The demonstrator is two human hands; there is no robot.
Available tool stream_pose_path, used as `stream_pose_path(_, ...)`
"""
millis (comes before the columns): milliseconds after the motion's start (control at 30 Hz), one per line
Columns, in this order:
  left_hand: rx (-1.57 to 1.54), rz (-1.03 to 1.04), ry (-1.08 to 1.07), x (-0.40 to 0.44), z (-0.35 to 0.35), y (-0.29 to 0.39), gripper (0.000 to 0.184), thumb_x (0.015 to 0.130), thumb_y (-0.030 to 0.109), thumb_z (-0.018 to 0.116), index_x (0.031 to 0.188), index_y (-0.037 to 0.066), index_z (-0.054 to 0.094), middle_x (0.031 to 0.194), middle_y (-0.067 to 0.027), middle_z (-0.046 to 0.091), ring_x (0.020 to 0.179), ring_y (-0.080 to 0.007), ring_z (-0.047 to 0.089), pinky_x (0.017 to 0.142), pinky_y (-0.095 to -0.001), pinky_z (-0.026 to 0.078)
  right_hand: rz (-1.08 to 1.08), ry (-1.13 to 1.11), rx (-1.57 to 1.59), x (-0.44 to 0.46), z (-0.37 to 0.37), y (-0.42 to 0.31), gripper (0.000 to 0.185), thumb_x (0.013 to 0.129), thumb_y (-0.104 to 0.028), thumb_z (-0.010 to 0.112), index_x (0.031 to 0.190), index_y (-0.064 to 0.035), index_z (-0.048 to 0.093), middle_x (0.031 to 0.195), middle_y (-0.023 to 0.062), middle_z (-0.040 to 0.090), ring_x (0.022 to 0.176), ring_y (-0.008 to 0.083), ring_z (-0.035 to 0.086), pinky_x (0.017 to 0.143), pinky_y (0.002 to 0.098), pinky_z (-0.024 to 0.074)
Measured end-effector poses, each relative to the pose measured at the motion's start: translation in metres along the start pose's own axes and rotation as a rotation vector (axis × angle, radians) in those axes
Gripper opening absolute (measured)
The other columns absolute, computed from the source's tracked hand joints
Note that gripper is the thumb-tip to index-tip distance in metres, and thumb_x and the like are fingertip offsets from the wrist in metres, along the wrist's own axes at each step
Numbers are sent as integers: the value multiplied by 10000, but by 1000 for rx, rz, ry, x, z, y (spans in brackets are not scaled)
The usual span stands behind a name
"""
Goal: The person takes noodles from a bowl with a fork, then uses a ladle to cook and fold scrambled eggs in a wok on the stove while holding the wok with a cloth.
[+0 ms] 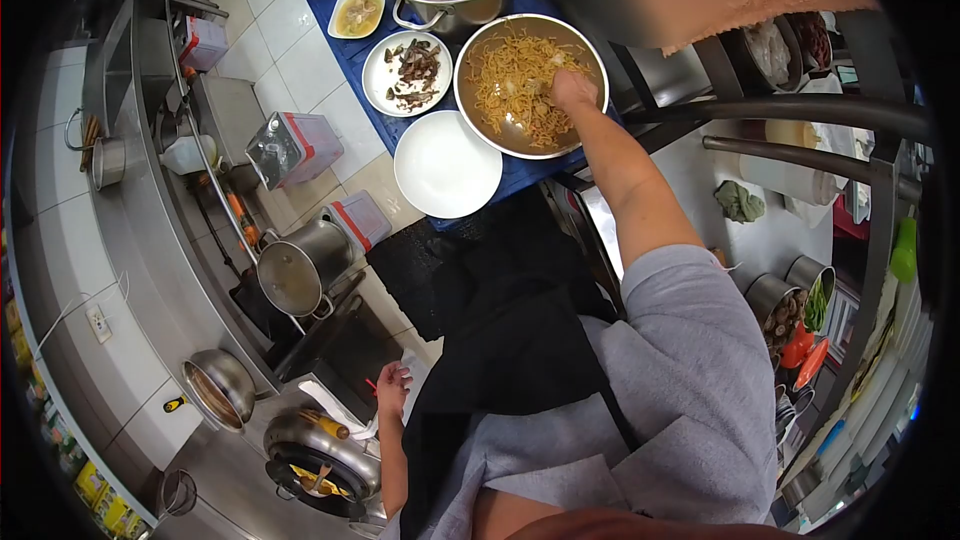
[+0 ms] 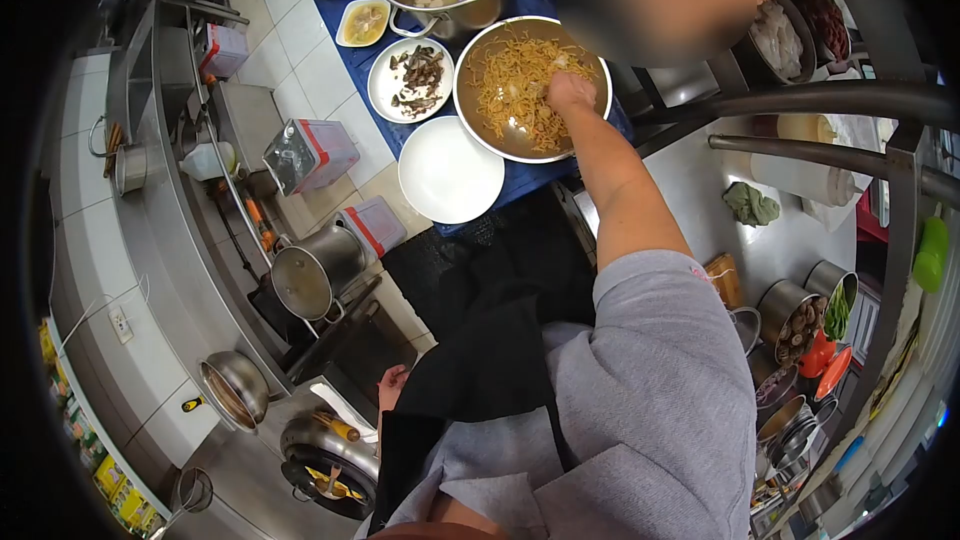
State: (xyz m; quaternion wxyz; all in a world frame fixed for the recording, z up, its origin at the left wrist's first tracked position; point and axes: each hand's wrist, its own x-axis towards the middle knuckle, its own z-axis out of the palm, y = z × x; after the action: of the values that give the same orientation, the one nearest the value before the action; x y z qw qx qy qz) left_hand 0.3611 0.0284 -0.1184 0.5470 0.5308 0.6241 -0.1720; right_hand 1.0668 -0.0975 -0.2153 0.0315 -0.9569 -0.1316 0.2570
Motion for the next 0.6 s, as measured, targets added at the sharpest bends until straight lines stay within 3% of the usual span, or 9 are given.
stream_pose_path(33, -31, 6, -19, 2, 1, -3, 286, 1002, 216, 496, 1261, 104, 544, 1067, -47, 665, 837, -146, 624, 643, -285, 437, 20, -1, -4, 2, 3, 5, 279, 847, -158, 595, 1096, -115, 714, 1154, 160, 678, 1105, 307, 641, 906, 417, 520)
stream_pose_path(233, -2, 35, -22, -1, 12, 13, 292, 1001, 236, 502, 1260, 107, 543, 1052, -47, 665, 803, -142, 616, 626, -271, 430, -38, -85, 138, -3, -16, 32, 273, 838, -142, 600, 1067, -213, 731, 1117, 92, 698, 1060, 272, 659, 891, 408, 518)
stream_pose_path(367, 6, 45, -41, 9, 11, 13, 279, 984, 207, 511, 1241, 106, 548, 1022, -43, 664, 780, -142, 610, 603, -268, 423, -160, -27, 172, -13, -21, 47, 279, 825, -119, 589, 1057, -171, 736, 1028, 113, 711, 998, 284, 671, 848, 397, 526)
stream_pose_path(600, -27, 14, -47, 26, 14, 36, 288, 933, 107, 513, 1218, 104, 557, 988, -27, 664, 773, -129, 606, 599, -259, 422, -238, -7, 250, -36, -39, 55, 261, 834, -122, 580, 1038, -152, 739, 1015, 115, 712, 983, 285, 675, 848, 406, 526)
